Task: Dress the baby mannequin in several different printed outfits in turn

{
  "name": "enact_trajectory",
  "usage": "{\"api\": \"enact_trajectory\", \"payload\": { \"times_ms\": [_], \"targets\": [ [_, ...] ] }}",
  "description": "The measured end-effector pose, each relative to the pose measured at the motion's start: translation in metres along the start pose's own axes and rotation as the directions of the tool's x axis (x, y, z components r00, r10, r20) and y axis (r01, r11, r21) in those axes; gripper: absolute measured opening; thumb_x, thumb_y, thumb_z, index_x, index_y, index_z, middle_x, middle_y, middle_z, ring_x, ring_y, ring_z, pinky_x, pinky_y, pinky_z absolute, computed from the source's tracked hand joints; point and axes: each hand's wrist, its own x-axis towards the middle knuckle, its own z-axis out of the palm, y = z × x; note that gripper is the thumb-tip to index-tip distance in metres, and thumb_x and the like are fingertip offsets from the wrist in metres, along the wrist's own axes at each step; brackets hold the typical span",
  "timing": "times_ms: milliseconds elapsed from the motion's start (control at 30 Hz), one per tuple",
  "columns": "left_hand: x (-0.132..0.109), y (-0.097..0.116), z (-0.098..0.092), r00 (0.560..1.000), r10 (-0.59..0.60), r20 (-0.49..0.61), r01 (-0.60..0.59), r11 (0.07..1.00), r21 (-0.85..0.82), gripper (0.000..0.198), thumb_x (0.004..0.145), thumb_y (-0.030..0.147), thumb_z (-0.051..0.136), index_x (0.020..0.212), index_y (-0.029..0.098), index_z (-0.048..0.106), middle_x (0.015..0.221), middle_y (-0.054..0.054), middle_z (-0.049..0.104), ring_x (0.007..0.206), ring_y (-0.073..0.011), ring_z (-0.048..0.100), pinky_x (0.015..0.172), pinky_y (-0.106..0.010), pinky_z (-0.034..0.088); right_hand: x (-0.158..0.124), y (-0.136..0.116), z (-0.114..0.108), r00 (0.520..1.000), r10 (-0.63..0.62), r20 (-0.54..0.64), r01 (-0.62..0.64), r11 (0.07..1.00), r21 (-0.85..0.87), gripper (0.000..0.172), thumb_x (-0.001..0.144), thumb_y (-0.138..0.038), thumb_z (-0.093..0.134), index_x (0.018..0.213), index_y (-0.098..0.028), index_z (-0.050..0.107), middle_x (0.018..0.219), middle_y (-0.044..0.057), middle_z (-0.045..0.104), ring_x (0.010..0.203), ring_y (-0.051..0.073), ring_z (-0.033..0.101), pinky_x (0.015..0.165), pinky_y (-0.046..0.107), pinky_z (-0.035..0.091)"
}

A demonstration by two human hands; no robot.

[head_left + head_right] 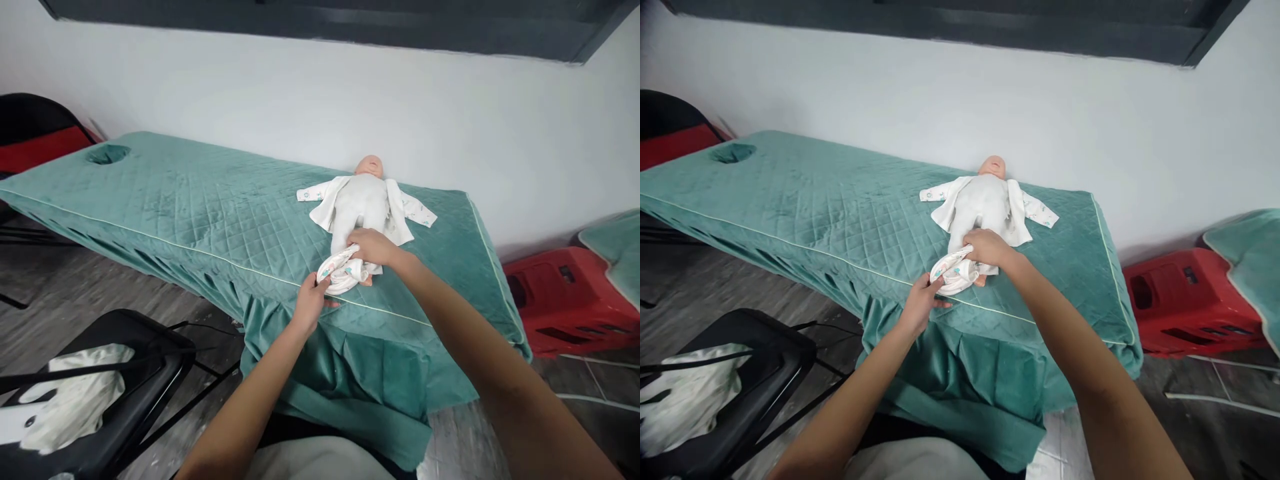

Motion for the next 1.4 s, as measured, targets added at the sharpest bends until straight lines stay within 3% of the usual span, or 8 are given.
{"api": "enact_trajectory", "payload": {
  "times_ms": [167, 300, 467, 667, 933, 1167, 1300, 1400],
  "targets": [
    [0.006, 0.012, -0.005, 0.963, -0.185, 0.194, 0.222, 0.956, -0.193, 0.018, 0.081, 0.021, 0.074, 0.097, 0.014, 0.068, 0.083, -0.003, 0.07, 0.062, -0.0103, 0.063, 0.048, -0.02, 0.055, -0.006, -0.006, -0.002, 1.0, 0.006, 0.024, -0.005, 0.998, -0.057, 0.017, 0.089, -0.029, 0.064, 0.098, -0.015, 0.07, 0.102, 0.012, 0.072, 0.094, 0.025, 0.062, 0.078, 0.031, 0.036],
    [0.02, 0.011, -0.008, 0.955, -0.146, 0.259, 0.212, 0.946, -0.246, 0.018, 0.081, 0.018, 0.073, 0.098, 0.015, 0.068, 0.085, -0.003, 0.072, 0.064, -0.0107, 0.066, 0.048, -0.019, 0.054, -0.005, -0.009, -0.002, 0.999, 0.026, 0.025, -0.025, 0.999, -0.046, 0.025, 0.092, -0.04, 0.062, 0.092, -0.016, 0.069, 0.095, 0.01, 0.073, 0.088, 0.024, 0.063, 0.075, 0.031, 0.035],
    [0.04, 0.009, -0.008, 0.942, -0.004, 0.336, 0.052, 0.989, -0.136, 0.029, 0.078, 0.033, 0.078, 0.1, 0.016, 0.066, 0.085, -0.003, 0.072, 0.066, -0.0142, 0.065, 0.055, -0.025, 0.056, -0.007, -0.007, -0.005, 0.998, 0.069, 0.009, -0.069, 0.965, 0.252, 0.037, 0.091, -0.053, 0.059, 0.085, -0.019, 0.071, 0.085, 0.004, 0.072, 0.082, 0.021, 0.062, 0.072, 0.029, 0.037],
    [0.075, 0.03, -0.016, 0.901, 0.195, 0.388, -0.262, 0.957, 0.127, 0.037, 0.08, 0.045, 0.075, 0.103, 0.016, 0.069, 0.087, -0.003, 0.069, 0.075, -0.0152, 0.061, 0.065, -0.024, 0.05, -0.015, -0.002, -0.011, 0.995, 0.089, 0.05, -0.1, 0.762, 0.64, 0.042, 0.082, -0.052, 0.069, 0.105, -0.017, 0.074, 0.095, 0.003, 0.073, 0.088, 0.022, 0.064, 0.075, 0.03, 0.046],
    [0.141, 0.044, -0.008, 0.847, 0.374, 0.377, -0.509, 0.775, 0.374, 0.018, 0.087, 0.03, 0.06, 0.096, 0.016, 0.066, 0.082, 0.0, 0.064, 0.075, -0.0154, 0.056, 0.07, -0.025, 0.044, -0.007, -0.008, -0.01, 0.969, 0.246, -0.005, -0.225, 0.895, 0.386, 0.028, 0.089, -0.043, 0.064, 0.102, -0.02, 0.072, 0.103, 0.007, 0.075, 0.094, 0.027, 0.066, 0.079, 0.033, 0.045],
    [0.166, 0.048, 0.017, 0.716, 0.55, 0.431, -0.637, 0.261, 0.725, 0.027, 0.098, 0.031, 0.046, 0.116, 0.019, 0.063, 0.111, -0.01, 0.067, 0.107, -0.0255, 0.06, 0.09, -0.033, 0.044, -0.003, -0.003, -0.009, 0.963, 0.268, -0.001, -0.245, 0.88, 0.408, 0.033, 0.091, -0.048, 0.059, 0.107, -0.021, 0.069, 0.107, 0.006, 0.075, 0.096, 0.027, 0.067, 0.081, 0.033, 0.046],
    [0.176, 0.054, 0.023, 0.615, 0.551, 0.564, -0.64, -0.07, 0.766, 0.033, 0.099, 0.028, 0.046, 0.127, 0.015, 0.059, 0.119, -0.016, 0.065, 0.114, -0.0296, 0.059, 0.095, -0.037, 0.042, -0.002, 0.008, -0.009, 0.949, 0.307, -0.073, -0.222, 0.815, 0.536, 0.036, 0.088, -0.049, 0.061, 0.106, -0.019, 0.069, 0.105, 0.005, 0.074, 0.094, 0.025, 0.065, 0.083, 0.035, 0.048],
    [0.184, 0.059, 0.026, 0.59, 0.524, 0.614, -0.609, -0.209, 0.765, 0.034, 0.099, 0.029, 0.046, 0.126, 0.014, 0.06, 0.119, -0.017, 0.067, 0.114, -0.0311, 0.059, 0.095, -0.038, 0.042, 0.002, 0.014, -0.007, 0.917, 0.379, -0.125, -0.243, 0.778, 0.579, 0.034, 0.088, -0.048, 0.058, 0.099, -0.018, 0.067, 0.098, 0.005, 0.072, 0.09, 0.024, 0.063, 0.08, 0.035, 0.048]
  ]
}}
